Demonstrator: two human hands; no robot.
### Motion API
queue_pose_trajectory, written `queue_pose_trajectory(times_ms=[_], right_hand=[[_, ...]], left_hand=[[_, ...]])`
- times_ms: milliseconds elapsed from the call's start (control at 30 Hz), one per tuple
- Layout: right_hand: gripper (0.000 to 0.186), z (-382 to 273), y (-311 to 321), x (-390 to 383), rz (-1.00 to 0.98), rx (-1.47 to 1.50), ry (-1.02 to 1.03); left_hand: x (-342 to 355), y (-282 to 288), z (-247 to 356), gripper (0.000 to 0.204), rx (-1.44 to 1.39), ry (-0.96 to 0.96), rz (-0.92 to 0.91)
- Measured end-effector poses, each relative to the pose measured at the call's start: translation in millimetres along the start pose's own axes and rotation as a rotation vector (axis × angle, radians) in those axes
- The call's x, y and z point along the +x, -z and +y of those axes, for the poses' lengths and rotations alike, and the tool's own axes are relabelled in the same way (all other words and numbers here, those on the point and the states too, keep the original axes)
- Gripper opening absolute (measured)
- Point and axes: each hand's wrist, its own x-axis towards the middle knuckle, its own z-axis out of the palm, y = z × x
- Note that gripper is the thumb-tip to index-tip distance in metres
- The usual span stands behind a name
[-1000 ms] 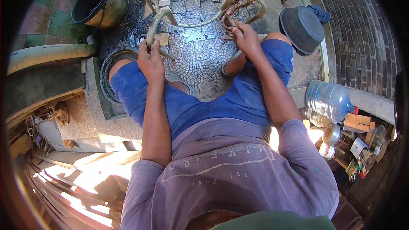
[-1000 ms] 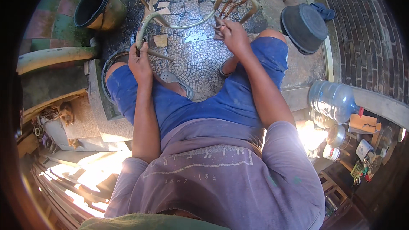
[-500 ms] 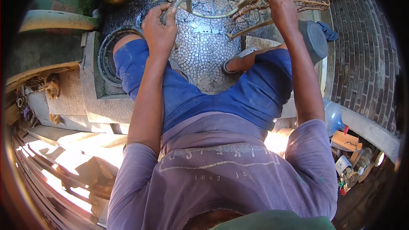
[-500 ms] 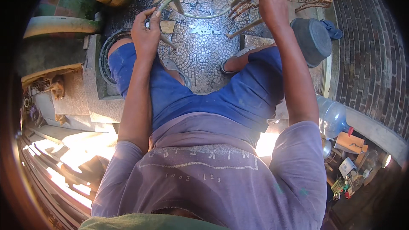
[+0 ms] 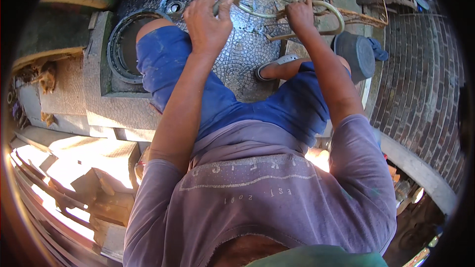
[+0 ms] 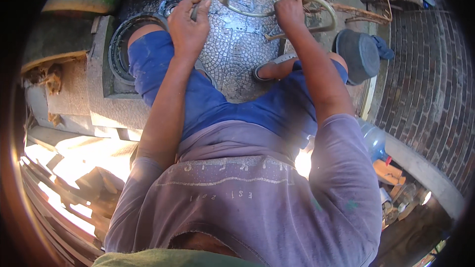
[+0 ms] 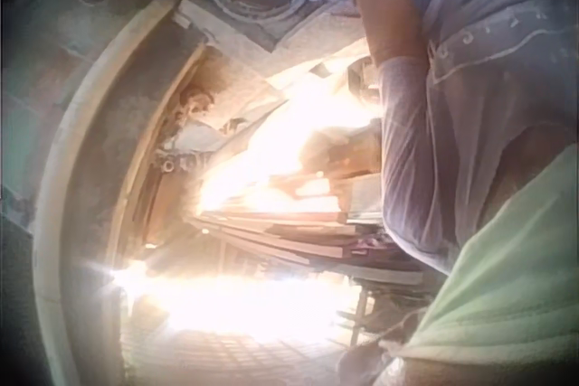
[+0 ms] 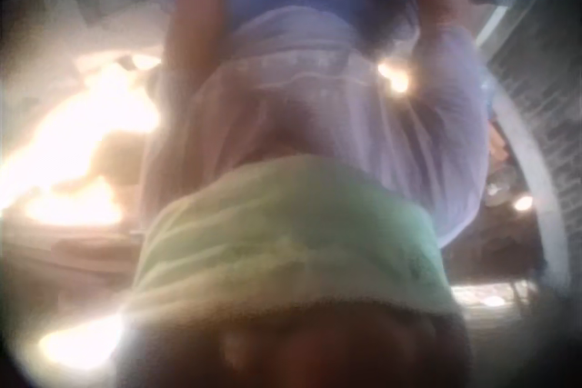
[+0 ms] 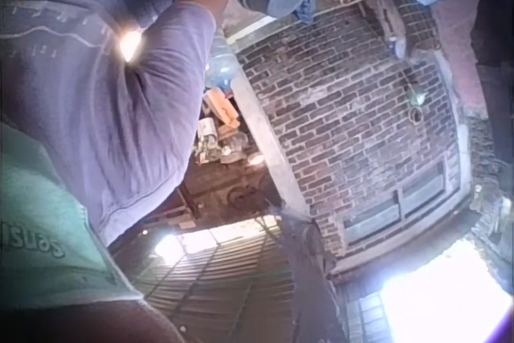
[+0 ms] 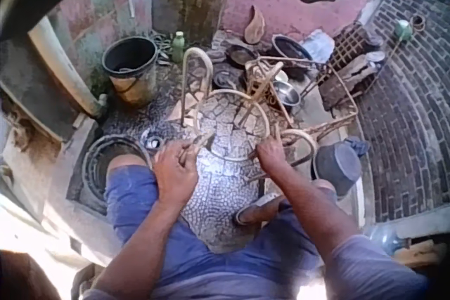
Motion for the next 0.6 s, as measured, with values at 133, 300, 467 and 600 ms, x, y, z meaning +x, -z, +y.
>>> queue_pose_trajectory(times_ms=[133, 300, 467, 600], right_hand=[[0.024, 10, 19, 7, -0.015, 0.017, -0.01], [0.024, 61, 37, -6, 0.184, 0.107, -0.029], [0.025, 44, 27, 4, 0.103, 0.027, 0.036], [0.018, 9, -3, 8, 0.053, 0.002, 0.066]], left_hand=[[0, -1, -7, 0.019, 0.014, -0.025, 0.046], [-1, 0, -2, 0.019, -0.02, 0.015, 0.036], [-2, 2, -2, 0.02, -0.008, -0.008, 0.048], [-2, -2, -2, 0.021, -0.006, -0.063, 0.078]])
